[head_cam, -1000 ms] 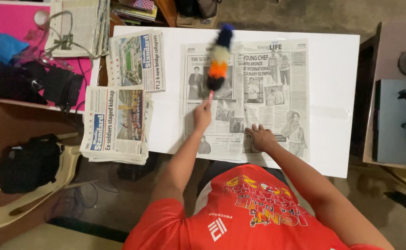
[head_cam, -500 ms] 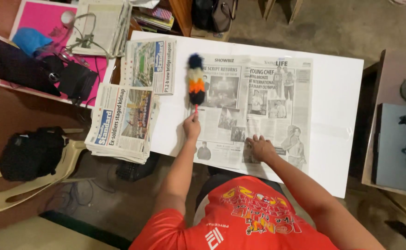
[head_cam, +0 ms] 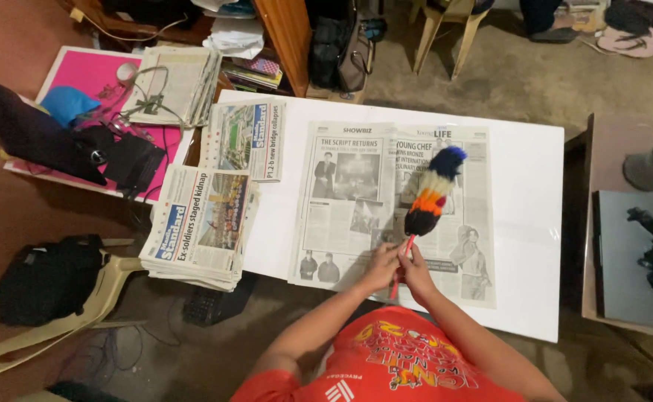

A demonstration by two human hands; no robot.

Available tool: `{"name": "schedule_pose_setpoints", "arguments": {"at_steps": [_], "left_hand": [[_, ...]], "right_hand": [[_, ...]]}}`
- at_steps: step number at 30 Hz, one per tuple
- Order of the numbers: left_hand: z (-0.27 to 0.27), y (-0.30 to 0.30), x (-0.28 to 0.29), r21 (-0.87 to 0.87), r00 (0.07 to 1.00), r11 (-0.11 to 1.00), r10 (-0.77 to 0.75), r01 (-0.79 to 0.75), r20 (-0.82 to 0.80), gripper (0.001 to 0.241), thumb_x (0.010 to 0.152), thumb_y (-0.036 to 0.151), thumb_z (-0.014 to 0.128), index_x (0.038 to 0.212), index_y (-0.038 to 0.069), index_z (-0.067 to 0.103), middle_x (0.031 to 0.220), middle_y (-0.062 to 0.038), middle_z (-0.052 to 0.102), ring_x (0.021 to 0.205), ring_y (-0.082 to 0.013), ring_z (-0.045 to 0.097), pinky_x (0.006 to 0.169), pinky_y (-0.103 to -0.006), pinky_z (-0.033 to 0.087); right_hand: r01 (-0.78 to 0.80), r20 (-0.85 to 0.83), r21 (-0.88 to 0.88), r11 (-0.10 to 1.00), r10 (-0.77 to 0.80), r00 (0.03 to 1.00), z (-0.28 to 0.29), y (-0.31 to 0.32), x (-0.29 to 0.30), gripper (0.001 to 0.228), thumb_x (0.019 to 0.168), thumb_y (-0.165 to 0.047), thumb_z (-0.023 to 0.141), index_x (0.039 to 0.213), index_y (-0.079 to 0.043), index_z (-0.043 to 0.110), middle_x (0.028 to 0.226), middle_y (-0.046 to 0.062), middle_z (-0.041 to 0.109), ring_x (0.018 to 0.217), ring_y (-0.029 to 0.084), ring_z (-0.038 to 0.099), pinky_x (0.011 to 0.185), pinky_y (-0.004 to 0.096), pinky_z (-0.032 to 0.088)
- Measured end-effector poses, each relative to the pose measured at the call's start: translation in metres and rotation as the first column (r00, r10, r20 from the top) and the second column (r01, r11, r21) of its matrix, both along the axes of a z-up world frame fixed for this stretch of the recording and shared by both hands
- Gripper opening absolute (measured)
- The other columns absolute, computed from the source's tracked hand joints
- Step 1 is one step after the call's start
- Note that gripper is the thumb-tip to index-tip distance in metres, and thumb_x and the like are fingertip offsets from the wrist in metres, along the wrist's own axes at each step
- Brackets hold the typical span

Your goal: Dusting and flipping through pages of newspapers on a white table using a feather duster.

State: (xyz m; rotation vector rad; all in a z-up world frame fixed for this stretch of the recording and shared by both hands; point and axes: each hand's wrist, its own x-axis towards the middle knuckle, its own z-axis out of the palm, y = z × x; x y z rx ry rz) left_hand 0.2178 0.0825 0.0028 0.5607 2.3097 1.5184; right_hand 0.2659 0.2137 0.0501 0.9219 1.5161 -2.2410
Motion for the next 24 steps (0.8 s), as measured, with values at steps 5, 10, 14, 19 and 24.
{"name": "schedule_pose_setpoints", "arguments": {"at_steps": [5, 10, 14, 19, 24], "left_hand": [[0.028, -0.026, -0.024, -0.260, 0.975, 0.960, -0.151, 0.105, -0.162, 0.048, 0.094, 0.029, 0.072, 0.140, 0.019, 0.065, 0.141, -0.017, 0.057, 0.132, -0.0363, 0.051, 0.112, -0.0491, 0.043], [0.069, -0.036, -0.046, -0.638, 0.973, 0.770, -0.153, 0.008, -0.174, 0.075, 0.085, 0.037, 0.079, 0.152, 0.021, 0.051, 0.158, -0.018, 0.034, 0.148, -0.0463, 0.026, 0.113, -0.0655, 0.033], [0.056, -0.038, -0.045, -0.786, 0.986, 0.599, -0.042, 0.153, 0.160, 0.095, 0.086, 0.045, 0.079, 0.162, 0.024, 0.026, 0.169, -0.018, 0.004, 0.155, -0.0484, 0.000, 0.113, -0.0731, 0.027], [0.043, -0.038, -0.043, -0.812, 0.985, 0.564, -0.011, 0.148, 0.173, 0.104, 0.084, 0.047, 0.082, 0.163, 0.023, 0.019, 0.169, -0.018, -0.003, 0.155, -0.0482, -0.003, 0.116, -0.0721, 0.026], [0.052, -0.033, -0.048, -0.823, 0.986, 0.549, -0.019, 0.147, 0.163, 0.105, 0.083, 0.045, 0.083, 0.164, 0.021, 0.020, 0.169, -0.021, -0.002, 0.154, -0.0496, -0.003, 0.115, -0.0719, 0.027]], "right_hand": [[0.112, -0.212, 0.623, 0.774, 0.030, 0.977, -0.028, 0.033, 0.034, 0.038, 0.108, -0.024, 0.051, 0.139, -0.005, 0.061, 0.077, 0.013, 0.062, 0.067, 0.024, 0.058, 0.062, 0.041, 0.047], [0.103, -0.190, 0.887, 0.450, 0.153, 0.970, -0.058, 0.067, 0.073, 0.034, 0.111, -0.026, 0.054, 0.136, -0.006, 0.064, 0.089, 0.024, 0.068, 0.081, 0.039, 0.068, 0.071, 0.045, 0.053], [-0.124, 0.071, 0.892, 0.434, 0.136, 0.988, -0.043, 0.087, 0.091, 0.044, 0.101, -0.026, 0.056, 0.142, -0.012, 0.064, 0.084, 0.030, 0.068, 0.080, 0.046, 0.067, 0.074, 0.051, 0.052], [-0.082, 0.142, 0.891, 0.446, -0.102, 0.985, -0.026, 0.141, 0.069, 0.038, 0.105, -0.029, 0.058, 0.138, -0.012, 0.067, 0.091, 0.029, 0.071, 0.084, 0.041, 0.071, 0.079, 0.049, 0.055], [0.175, -0.240, 0.884, 0.434, 0.099, 0.966, -0.032, 0.143, 0.033, 0.037, 0.107, -0.015, 0.053, 0.142, -0.004, 0.062, 0.110, 0.029, 0.071, 0.099, 0.039, 0.073, 0.088, 0.047, 0.056]]}}
